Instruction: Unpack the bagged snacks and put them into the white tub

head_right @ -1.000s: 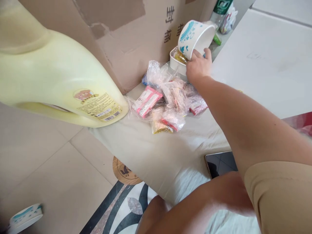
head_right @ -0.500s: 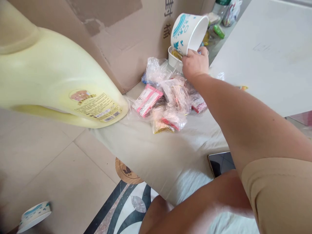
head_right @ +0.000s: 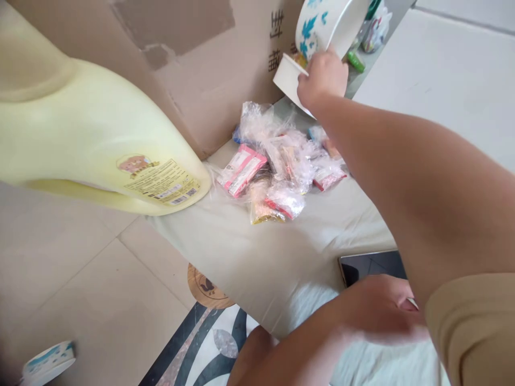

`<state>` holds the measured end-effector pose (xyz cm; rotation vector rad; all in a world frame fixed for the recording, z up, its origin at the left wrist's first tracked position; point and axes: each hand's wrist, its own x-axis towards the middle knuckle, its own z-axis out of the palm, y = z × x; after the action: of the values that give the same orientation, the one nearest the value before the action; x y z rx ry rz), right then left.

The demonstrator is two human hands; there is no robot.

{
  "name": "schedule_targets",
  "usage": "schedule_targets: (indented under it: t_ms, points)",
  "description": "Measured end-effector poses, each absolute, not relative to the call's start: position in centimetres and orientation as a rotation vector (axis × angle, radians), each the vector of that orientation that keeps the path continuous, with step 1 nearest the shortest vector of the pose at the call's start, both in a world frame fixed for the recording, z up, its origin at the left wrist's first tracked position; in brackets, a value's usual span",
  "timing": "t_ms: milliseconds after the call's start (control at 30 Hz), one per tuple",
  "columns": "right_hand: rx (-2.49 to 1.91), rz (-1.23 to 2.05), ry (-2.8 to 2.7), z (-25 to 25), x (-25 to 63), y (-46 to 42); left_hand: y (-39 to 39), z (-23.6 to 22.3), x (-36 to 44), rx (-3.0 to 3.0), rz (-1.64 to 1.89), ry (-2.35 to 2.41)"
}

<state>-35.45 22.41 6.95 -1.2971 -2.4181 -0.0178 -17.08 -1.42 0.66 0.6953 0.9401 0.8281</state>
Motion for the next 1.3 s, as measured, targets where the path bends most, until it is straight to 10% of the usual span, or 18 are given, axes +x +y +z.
schedule_targets:
  t_ms: [533, 1300]
  points:
    - [-1.203, 1.133, -1.617, 16.8, -23.2, 15.9, -2.4, 1.4, -17.1, 0.793, 0.858, 0.845]
    - [-1.402, 0.801, -1.586, 18.4, -16.6, 13.6, -1.7, 2.9, -11.4, 0.908, 0.888, 1.007]
